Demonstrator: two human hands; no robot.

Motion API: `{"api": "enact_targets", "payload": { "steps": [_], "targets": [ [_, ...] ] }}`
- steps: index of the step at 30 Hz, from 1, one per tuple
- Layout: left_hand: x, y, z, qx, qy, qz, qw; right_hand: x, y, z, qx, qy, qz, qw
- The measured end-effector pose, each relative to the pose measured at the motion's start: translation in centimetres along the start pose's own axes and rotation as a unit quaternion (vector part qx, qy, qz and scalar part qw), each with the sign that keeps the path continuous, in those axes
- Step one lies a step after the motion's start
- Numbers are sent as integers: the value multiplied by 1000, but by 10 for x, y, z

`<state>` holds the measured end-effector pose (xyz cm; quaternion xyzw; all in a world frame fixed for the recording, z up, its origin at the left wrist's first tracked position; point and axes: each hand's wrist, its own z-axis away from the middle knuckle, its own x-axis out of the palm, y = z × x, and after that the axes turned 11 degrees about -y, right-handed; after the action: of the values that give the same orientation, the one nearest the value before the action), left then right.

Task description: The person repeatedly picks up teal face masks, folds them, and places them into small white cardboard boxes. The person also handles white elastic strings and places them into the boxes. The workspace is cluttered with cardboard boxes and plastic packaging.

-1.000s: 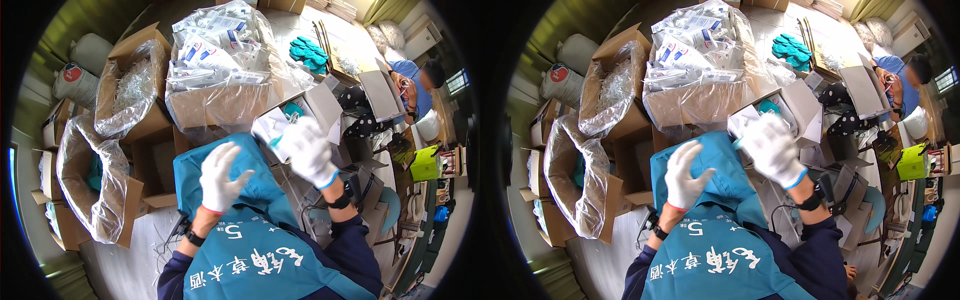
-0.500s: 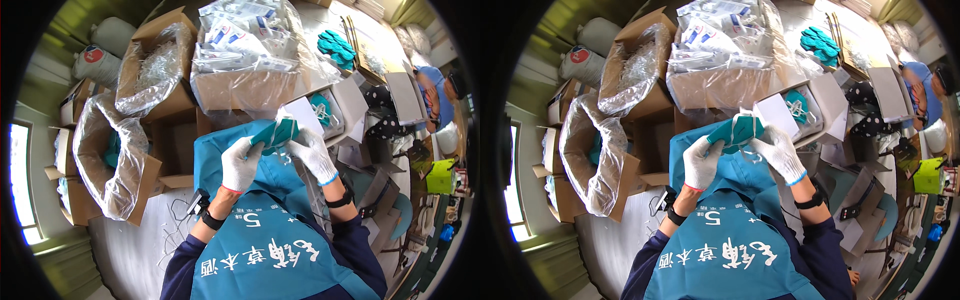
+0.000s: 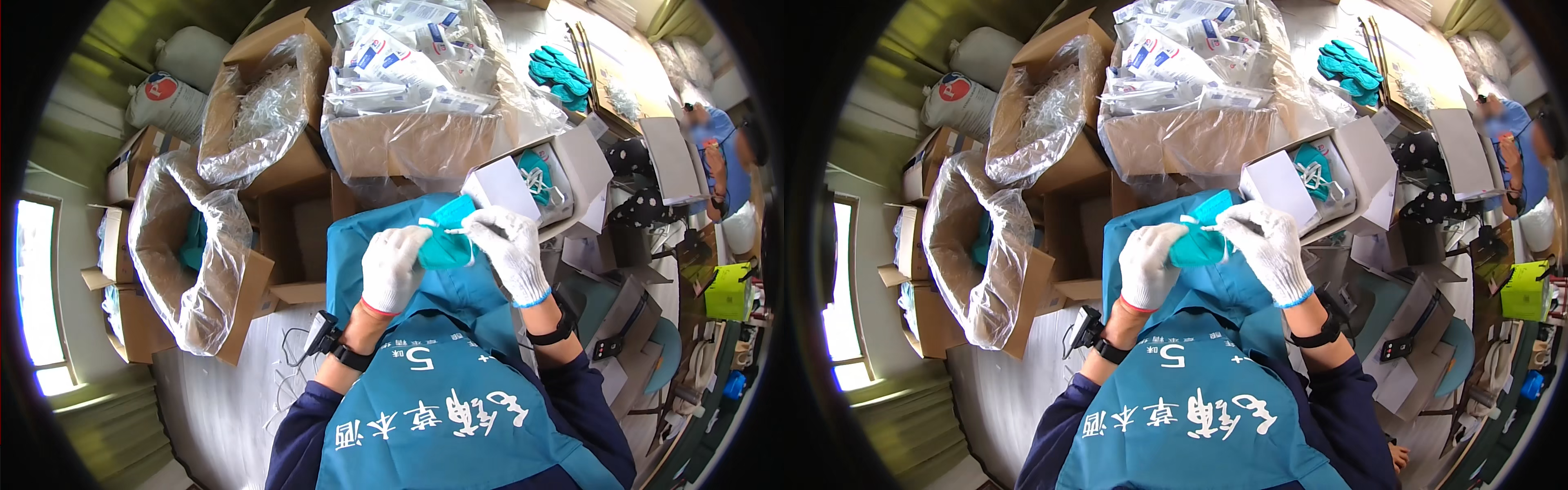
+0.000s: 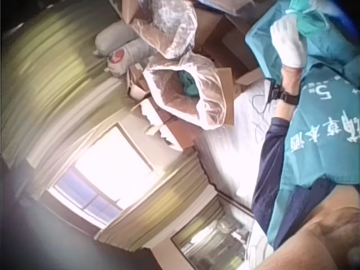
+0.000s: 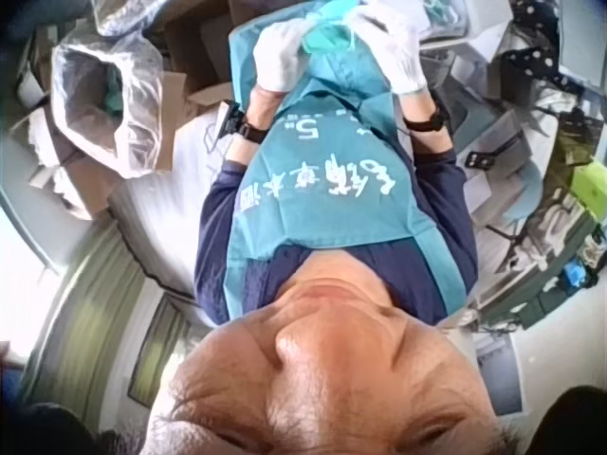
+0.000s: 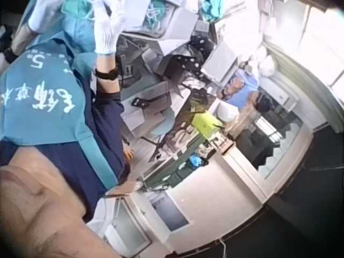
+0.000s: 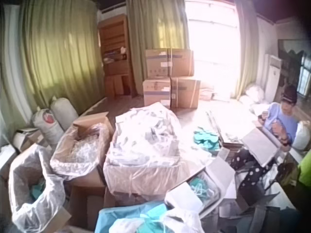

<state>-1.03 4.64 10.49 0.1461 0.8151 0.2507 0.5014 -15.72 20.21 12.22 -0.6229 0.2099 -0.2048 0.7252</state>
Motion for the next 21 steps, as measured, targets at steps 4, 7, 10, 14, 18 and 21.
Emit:
{"api": "enact_targets", "payload": {
  "steps": [4,7,10,14,18,21],
  "targets": [
    [7,-7,5,-192,92,189,959,16,2,16,-107,68,-65,990],
    [4,-10,-6,-319,136,503,792,29,3,31,-194,-124,-50,972],
    [-2,-22,-11,-381,168,652,634,31,13,38,-252,-303,251,884],
    [-19,-38,4,-371,99,716,582,-7,51,26,-137,-203,239,939],
    [-33,-27,22,-420,131,564,699,-128,107,-32,51,223,105,968],
    [-26,-22,27,-404,80,578,705,-215,149,-71,140,312,320,884]
  ]
}}
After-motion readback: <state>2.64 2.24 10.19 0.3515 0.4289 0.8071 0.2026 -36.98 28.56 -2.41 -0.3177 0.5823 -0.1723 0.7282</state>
